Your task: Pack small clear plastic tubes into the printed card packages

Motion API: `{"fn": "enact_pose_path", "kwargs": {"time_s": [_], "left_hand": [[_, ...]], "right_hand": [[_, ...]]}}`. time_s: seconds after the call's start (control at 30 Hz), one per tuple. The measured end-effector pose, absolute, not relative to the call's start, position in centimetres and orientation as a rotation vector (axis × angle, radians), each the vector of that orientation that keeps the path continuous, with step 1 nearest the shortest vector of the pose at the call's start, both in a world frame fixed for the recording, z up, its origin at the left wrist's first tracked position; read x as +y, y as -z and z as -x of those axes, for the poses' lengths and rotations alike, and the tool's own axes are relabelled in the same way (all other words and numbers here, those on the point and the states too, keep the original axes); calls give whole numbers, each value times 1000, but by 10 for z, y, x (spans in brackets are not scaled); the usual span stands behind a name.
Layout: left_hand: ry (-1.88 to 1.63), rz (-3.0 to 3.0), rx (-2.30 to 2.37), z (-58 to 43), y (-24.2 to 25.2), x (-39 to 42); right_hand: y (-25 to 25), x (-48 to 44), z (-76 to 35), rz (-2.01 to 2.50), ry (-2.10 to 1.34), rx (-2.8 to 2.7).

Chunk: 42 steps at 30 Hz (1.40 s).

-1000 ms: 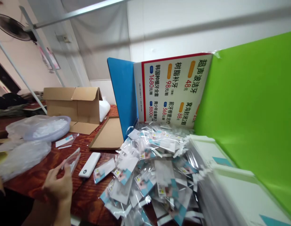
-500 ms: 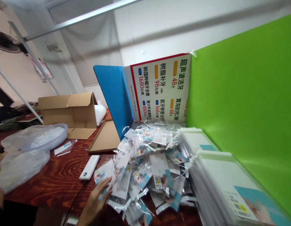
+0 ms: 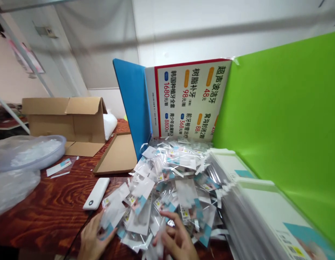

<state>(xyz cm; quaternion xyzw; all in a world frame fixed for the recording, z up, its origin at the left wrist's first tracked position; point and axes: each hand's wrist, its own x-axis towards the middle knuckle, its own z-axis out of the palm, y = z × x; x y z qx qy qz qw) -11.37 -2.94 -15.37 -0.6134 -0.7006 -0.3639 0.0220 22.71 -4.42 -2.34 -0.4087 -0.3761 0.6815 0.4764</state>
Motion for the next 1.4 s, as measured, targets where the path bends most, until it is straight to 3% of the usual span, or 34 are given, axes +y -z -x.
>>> {"fn": "enact_pose_path", "kwargs": {"time_s": [0.1, 0.2, 0.27, 0.43, 0.77, 0.93, 1.17, 1.4], "left_hand": [[1634, 1982, -2326, 104, 129, -37], [1982, 2484, -2282, 78, 96, -47], [1876, 2756, -2181, 56, 74, -51], [1501, 2775, -1982, 15, 44, -45], [1264, 2864, -1457, 3, 24, -27], [1217, 2848, -1437, -1, 33, -26], [1149, 2831, -1413, 1, 68, -22], [1111, 2673, -1291, -7, 87, -9]], "right_hand": [[2, -25, -207, 987, -1585, -748], [-7, -17, -199, 997, -1489, -722], [-8, -16, -200, 982, -1436, -728], [-5, -19, -214, 992, -1402, -769], [-7, -20, -244, 1201, -1145, -990], [-12, -13, -250, 1214, -1223, -1358], [2, -8, -257, 1211, -1624, -1333], [23, -13, -244, 1292, -1369, -1119]]}}
